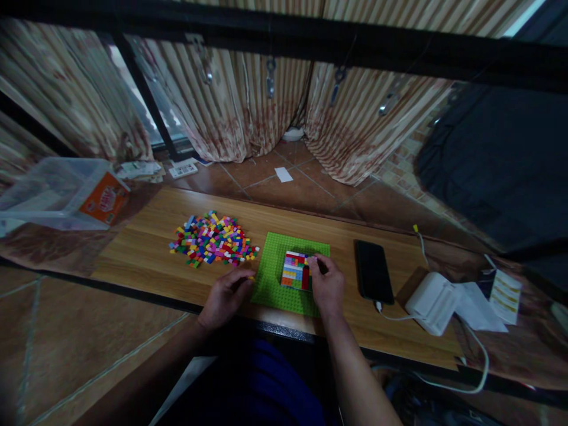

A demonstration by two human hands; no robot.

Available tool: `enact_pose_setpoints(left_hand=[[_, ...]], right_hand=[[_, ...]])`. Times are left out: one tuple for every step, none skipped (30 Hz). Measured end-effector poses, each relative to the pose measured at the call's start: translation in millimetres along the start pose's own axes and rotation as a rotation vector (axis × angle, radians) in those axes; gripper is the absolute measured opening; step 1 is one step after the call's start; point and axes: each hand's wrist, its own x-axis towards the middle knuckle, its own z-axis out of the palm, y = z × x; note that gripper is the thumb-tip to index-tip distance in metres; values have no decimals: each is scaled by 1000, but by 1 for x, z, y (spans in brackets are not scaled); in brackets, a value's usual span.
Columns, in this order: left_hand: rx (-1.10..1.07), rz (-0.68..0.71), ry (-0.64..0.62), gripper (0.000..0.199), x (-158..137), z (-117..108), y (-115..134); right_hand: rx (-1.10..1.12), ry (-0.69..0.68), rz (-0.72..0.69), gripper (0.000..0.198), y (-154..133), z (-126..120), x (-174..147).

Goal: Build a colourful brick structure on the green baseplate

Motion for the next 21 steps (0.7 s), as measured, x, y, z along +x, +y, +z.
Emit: enact_pose_setpoints(left_hand=[[-5,-5,-3,15,0,0,-1],[-9,-11,-2,15,0,0,-1],[-12,-18,2,15,0,0,-1],[-15,-27,6,15,0,0,-1],[-17,-37,8,15,0,0,-1],[-20,-47,5,15,0,-1,0],[-22,-57,2,15,0,-1,1],[-23,-65,-2,15,0,-1,1],[-24,-70,-8,15,0,-1,2],[-26,-74,-11,15,0,-1,3],[-29,-76,-13,14,0,-2,3],[-33,-79,-16,14,0,-2,4],[-41,-82,-20,14,0,-2,3],[-52,-86,-21,15,0,-2,3],[-64,-88,-21,15,0,-2,2],[-77,-89,-22,15,0,-2,2],[-90,-89,-25,15,0,-2,1],[-106,-88,-28,15,0,-2,0],[-125,-88,-33,15,-1,-2,-1],[-149,-88,-40,16,-1,-2,-2],[-177,-93,-47,16,-1,-3,-2]], right_hand=[[4,-7,7,44,1,0,0],[6,-17,10,45,1,-1,0],[6,-22,8,46,2,-1,0],[2,-15,-3,46,1,-3,0],[-7,6,-23,46,0,-4,-1],[-18,38,-52,45,-3,-6,-3],[-31,73,-88,44,-6,-8,-7],[-46,100,-130,42,-12,-9,-11],[-61,113,-177,39,-18,-9,-17],[-75,101,-223,36,-25,-9,-24],[-88,63,-271,32,-33,-7,-32],[-87,20,-315,28,-40,-4,-40],[-87,-39,-352,25,-47,0,-49],[-96,-115,-374,22,-52,5,-58],[-102,-183,-392,21,-57,11,-65],[-116,-236,-406,20,-60,18,-72],[-129,-274,-411,20,-62,25,-78],[-142,-298,-405,20,-62,31,-82],[-152,-313,-393,20,-63,37,-85],[-159,-323,-377,21,-62,42,-87],[-161,-332,-360,21,-62,46,-87]])
